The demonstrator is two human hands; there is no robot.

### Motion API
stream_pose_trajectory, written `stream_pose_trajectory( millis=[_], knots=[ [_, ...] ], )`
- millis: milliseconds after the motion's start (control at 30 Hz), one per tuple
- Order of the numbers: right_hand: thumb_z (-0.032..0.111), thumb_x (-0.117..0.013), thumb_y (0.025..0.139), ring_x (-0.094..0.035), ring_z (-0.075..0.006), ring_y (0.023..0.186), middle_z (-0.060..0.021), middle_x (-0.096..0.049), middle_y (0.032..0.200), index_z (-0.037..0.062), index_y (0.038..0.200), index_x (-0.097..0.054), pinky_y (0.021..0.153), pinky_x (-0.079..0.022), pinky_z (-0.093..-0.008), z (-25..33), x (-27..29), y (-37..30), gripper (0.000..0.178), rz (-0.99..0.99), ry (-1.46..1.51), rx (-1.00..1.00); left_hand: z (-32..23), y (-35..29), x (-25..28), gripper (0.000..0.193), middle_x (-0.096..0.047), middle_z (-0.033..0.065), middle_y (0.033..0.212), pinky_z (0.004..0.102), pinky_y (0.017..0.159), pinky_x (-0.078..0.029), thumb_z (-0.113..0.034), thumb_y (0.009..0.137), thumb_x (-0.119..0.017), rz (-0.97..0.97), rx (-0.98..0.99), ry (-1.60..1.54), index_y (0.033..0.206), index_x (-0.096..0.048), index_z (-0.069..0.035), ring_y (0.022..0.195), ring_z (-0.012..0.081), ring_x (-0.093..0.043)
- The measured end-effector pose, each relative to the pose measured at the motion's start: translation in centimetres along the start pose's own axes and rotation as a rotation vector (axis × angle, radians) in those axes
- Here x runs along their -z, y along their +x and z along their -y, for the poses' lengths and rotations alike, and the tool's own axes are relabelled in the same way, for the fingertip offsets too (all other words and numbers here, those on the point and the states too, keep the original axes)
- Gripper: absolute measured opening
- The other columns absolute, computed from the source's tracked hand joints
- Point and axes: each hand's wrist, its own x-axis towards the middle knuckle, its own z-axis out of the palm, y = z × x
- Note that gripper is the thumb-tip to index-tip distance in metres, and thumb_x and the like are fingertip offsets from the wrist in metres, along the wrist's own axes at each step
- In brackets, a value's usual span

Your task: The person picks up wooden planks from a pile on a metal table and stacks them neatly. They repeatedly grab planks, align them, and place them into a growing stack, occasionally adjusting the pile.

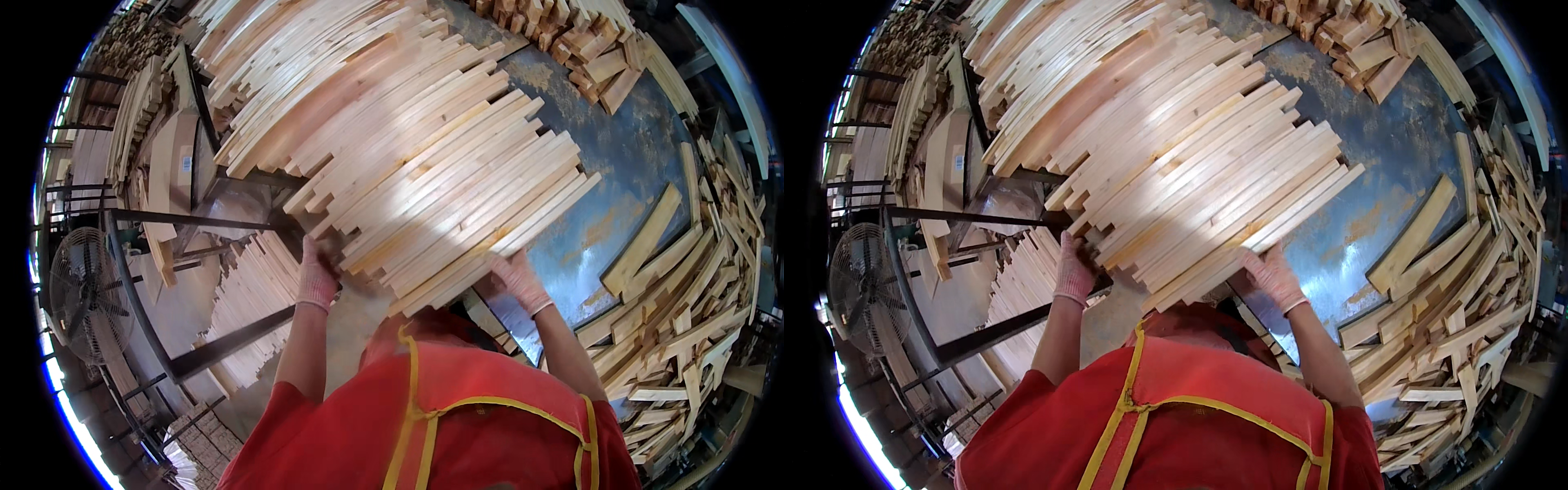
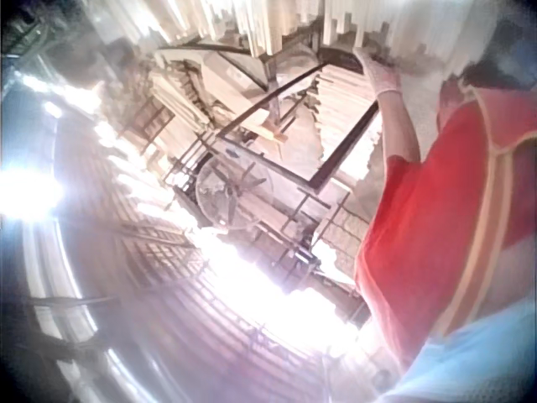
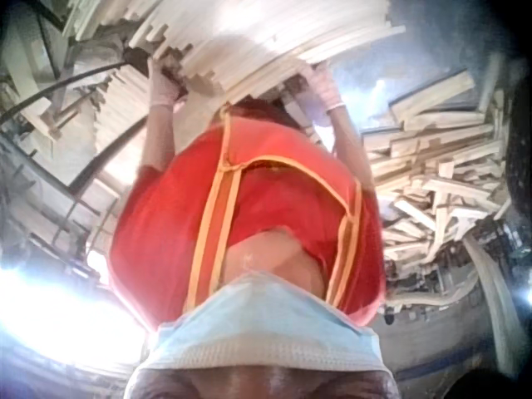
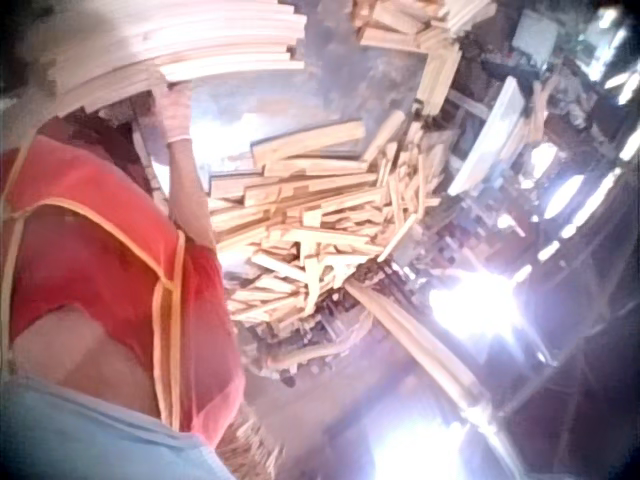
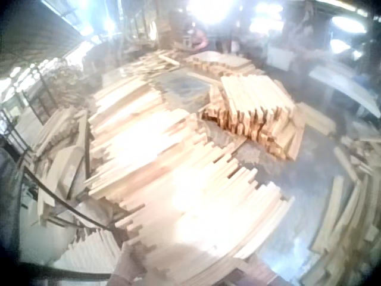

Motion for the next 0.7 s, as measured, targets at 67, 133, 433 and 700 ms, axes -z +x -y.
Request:
stream_pose_trajectory(
  millis=[67, 133, 433, 700],
  knots=[
    [0.043, -0.079, 0.097, -0.054, -0.0125, 0.076, -0.0036, -0.06, 0.097, 0.0067, 0.152, -0.041, 0.063, -0.047, -0.028, 1.4, 0.7, -1.0, 0.076, -0.017, 0.155, -0.028, 1.6, -3.4, -4.5, 0.045, -0.073, 0.0097, 0.124, 0.0474, 0.1, -0.056, -0.046, 0.102, -0.07, 0.059, 0.056, -0.044, 0.133, -0.068, -0.012, 0.112, 0.0269, -0.069],
    [0.04, -0.08, 0.096, -0.055, -0.0111, 0.08, -0.0037, -0.063, 0.108, 0.0078, 0.152, -0.046, 0.066, -0.048, -0.028, 1.8, 3.1, -1.7, 0.073, -0.02, 0.244, 0.0, 3.1, -7.0, -7.9, 0.042, -0.076, 0.0069, 0.115, 0.045, 0.096, -0.058, -0.046, 0.103, -0.067, 0.079, 0.066, 0.044, 0.128, -0.071, -0.012, 0.106, 0.0244, -0.072],
    [0.061, -0.074, 0.092, -0.069, -0.0202, 0.097, -0.016, -0.069, 0.128, 0.0027, 0.162, -0.038, 0.077, -0.056, -0.0352, 2.4, 13.8, -4.3, 0.098, -0.165, -0.086, 0.0, 4.0, -18.4, -18.5, 0.044, -0.073, 0.0061, 0.115, 0.0324, 0.09, -0.055, -0.031, 0.101, -0.069, 0.605, -0.12, 1.032, 0.131, -0.068, 0.001, 0.107, 0.0156, -0.066],
    [0.053, -0.08, 0.089, -0.062, -0.0337, 0.129, -0.0277, -0.065, 0.138, -0.0129, 0.153, -0.04, 0.114, -0.046, -0.037, 0.4, 12.0, -0.8, 0.101, -0.392, -0.278, 0.109, 12.8, -13.8, -30.4, 0.095, -0.056, 0.0276, 0.148, 0.0494, 0.115, -0.046, -0.067, 0.081, -0.074, 0.465, -0.535, 1.615, 0.147, -0.057, -0.001, 0.135, 0.0439, -0.058]
  ],
)
